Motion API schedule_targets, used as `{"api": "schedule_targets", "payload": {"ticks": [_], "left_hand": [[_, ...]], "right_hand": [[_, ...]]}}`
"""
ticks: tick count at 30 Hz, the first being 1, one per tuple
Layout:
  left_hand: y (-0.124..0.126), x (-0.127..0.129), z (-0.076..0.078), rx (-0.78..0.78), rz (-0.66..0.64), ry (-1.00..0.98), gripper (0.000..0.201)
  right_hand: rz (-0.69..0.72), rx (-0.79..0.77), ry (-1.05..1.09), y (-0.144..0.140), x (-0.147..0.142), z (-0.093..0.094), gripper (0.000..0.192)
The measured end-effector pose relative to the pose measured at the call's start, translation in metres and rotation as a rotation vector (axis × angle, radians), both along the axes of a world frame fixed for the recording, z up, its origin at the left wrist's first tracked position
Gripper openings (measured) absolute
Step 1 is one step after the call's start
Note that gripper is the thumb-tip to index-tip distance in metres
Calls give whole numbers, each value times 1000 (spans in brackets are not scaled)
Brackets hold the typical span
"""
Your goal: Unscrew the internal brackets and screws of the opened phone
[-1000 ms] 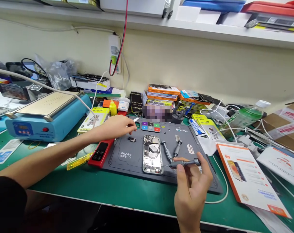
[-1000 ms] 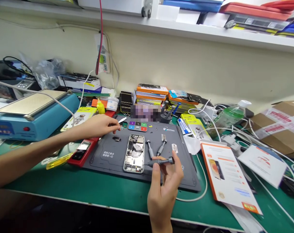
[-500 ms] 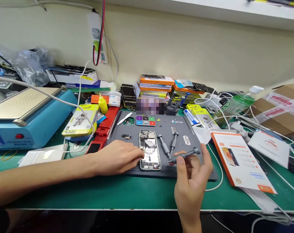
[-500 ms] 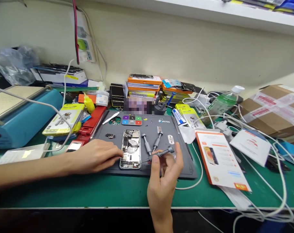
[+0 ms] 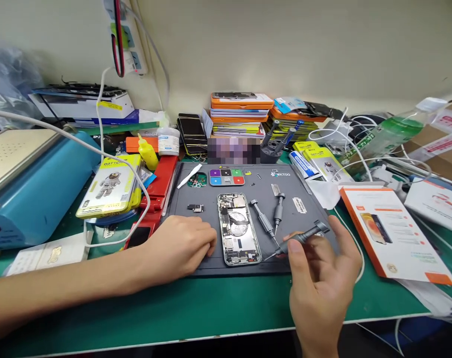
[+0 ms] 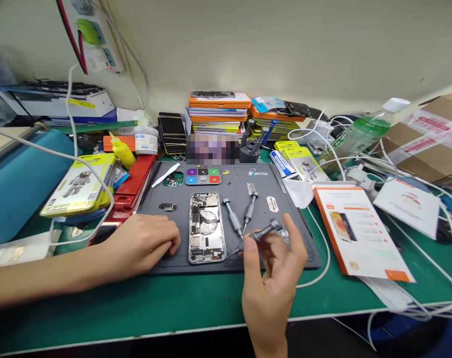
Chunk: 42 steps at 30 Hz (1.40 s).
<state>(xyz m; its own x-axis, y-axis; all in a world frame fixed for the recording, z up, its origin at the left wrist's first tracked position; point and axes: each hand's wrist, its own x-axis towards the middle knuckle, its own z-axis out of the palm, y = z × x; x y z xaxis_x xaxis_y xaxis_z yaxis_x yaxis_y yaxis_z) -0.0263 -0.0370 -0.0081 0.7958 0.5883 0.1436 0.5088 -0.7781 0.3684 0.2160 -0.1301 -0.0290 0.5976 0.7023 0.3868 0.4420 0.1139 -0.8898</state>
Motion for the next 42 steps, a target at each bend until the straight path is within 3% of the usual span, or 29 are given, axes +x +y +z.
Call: {"api": "schedule_targets", "payload": {"ticks": [6, 10, 13, 17, 21, 31, 42], "left_hand": [[-1, 1, -2, 44, -83, -31, 29], [-1, 2, -8, 76, -121, -10, 29], [-2, 3, -11, 82, -142, -16, 29], [-1, 5, -10, 95, -154, -12, 26], [0, 7, -7, 97, -168, 18, 21], [-2, 7, -9, 149, -180, 76, 18], [-2, 8, -8, 171, -157, 110, 18]], "right_hand": [[-33, 117, 121, -3, -4, 1, 50], [-50, 84, 135, -4, 3, 4, 43], [-57, -68, -73, 1, 20, 10, 46], [-7, -462, -484, 18, 48, 18, 30], [38, -558, -616, 41, 58, 20, 12], [89, -617, -818, 65, 56, 32, 42], [68, -597, -713, 71, 39, 33, 25]]}}
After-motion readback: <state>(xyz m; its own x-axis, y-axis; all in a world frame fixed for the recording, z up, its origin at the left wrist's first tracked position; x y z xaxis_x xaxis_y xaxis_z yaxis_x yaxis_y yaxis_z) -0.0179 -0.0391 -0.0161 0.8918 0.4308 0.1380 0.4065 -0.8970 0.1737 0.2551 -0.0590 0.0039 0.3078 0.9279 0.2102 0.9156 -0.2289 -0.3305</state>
